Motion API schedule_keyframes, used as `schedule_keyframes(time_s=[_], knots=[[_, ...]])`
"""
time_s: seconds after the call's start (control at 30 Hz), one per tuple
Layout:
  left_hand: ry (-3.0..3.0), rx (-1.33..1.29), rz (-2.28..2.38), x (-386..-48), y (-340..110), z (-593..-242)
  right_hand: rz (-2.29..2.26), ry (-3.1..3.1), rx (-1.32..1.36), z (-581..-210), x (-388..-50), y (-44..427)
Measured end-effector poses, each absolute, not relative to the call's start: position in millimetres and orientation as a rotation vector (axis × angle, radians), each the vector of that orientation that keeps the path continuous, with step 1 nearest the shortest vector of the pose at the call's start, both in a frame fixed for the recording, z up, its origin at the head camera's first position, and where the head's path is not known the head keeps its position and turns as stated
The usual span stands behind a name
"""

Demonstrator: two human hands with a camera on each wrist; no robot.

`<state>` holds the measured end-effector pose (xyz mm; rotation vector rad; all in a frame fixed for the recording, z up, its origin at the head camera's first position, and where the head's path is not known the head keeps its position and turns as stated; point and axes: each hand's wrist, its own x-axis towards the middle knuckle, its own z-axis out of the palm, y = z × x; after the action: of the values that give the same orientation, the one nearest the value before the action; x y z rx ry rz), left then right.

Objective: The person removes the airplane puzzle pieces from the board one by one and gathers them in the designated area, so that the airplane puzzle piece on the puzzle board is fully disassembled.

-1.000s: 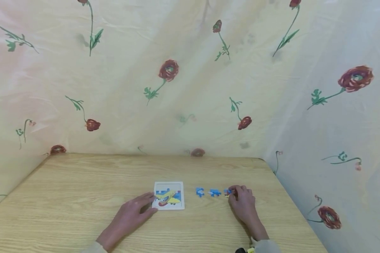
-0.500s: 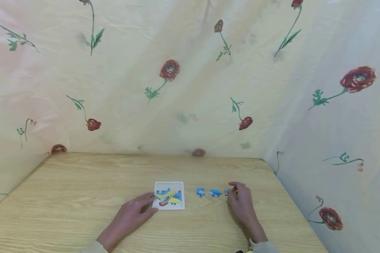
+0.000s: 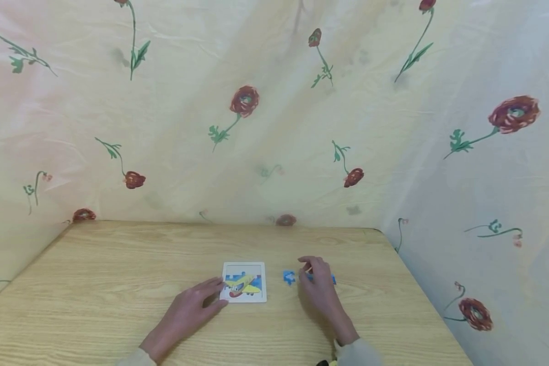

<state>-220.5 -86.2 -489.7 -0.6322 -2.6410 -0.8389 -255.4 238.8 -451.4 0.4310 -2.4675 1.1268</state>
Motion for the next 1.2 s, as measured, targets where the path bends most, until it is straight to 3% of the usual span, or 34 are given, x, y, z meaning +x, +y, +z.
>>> schedule_keyframes(time_s=[1.2], knots=[[-2.633, -0.651, -0.814, -221, -86, -489, 1.123, -2.664, 0.705, -460, -258, 133]])
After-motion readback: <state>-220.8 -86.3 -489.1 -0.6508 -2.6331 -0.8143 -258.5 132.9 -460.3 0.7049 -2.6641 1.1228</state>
